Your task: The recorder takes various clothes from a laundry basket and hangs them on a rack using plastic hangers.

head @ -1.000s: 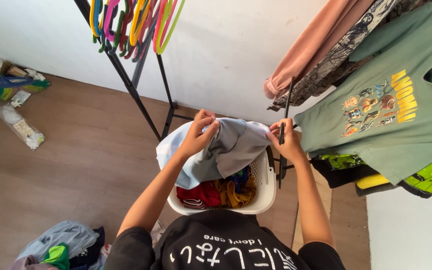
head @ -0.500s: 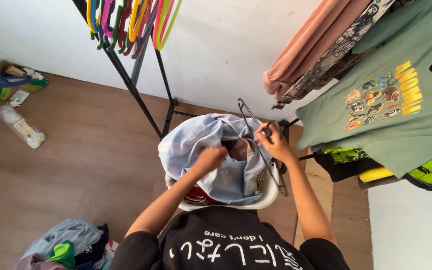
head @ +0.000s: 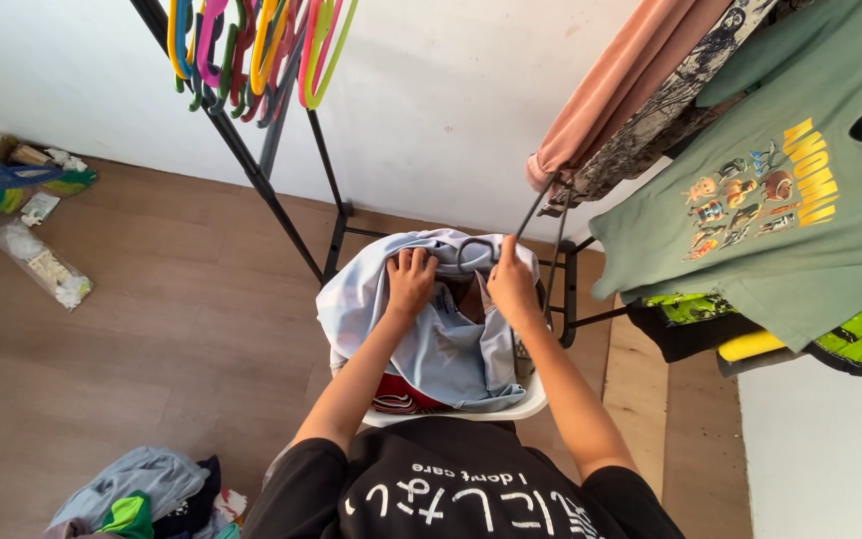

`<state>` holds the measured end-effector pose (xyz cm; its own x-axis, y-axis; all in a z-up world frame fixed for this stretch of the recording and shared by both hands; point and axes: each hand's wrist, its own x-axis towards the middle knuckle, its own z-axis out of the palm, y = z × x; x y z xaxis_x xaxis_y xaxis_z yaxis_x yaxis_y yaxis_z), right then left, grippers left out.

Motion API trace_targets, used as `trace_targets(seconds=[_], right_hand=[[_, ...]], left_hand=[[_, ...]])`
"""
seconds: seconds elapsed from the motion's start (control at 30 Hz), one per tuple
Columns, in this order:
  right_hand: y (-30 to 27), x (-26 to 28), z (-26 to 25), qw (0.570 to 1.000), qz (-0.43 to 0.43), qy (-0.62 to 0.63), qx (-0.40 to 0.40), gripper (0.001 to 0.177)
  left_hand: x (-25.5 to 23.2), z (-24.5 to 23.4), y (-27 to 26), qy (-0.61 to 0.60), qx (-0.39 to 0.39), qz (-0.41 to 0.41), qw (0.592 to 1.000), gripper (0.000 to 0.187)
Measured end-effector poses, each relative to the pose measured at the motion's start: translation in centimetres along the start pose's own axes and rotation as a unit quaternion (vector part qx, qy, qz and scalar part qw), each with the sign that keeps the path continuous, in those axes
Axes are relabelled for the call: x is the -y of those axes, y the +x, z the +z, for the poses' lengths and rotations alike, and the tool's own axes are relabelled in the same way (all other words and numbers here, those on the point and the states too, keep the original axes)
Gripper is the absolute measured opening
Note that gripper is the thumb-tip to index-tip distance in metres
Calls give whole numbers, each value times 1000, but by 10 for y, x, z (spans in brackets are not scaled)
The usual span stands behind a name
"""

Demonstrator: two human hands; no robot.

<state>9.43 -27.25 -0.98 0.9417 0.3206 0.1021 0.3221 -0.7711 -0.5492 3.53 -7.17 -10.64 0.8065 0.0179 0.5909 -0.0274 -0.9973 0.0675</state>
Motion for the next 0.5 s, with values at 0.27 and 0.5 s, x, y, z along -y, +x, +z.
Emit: trace_targets(seconds=[0.27, 0.5], right_hand=[[-18, -8, 6, 987, 0, 97, 127, 63], [-28, 21, 3, 980, -58, 177, 72, 78]], left_hand=[[19, -64, 54, -366, -12, -203, 908, 14], [32, -103, 79, -563, 11, -270, 781, 17]])
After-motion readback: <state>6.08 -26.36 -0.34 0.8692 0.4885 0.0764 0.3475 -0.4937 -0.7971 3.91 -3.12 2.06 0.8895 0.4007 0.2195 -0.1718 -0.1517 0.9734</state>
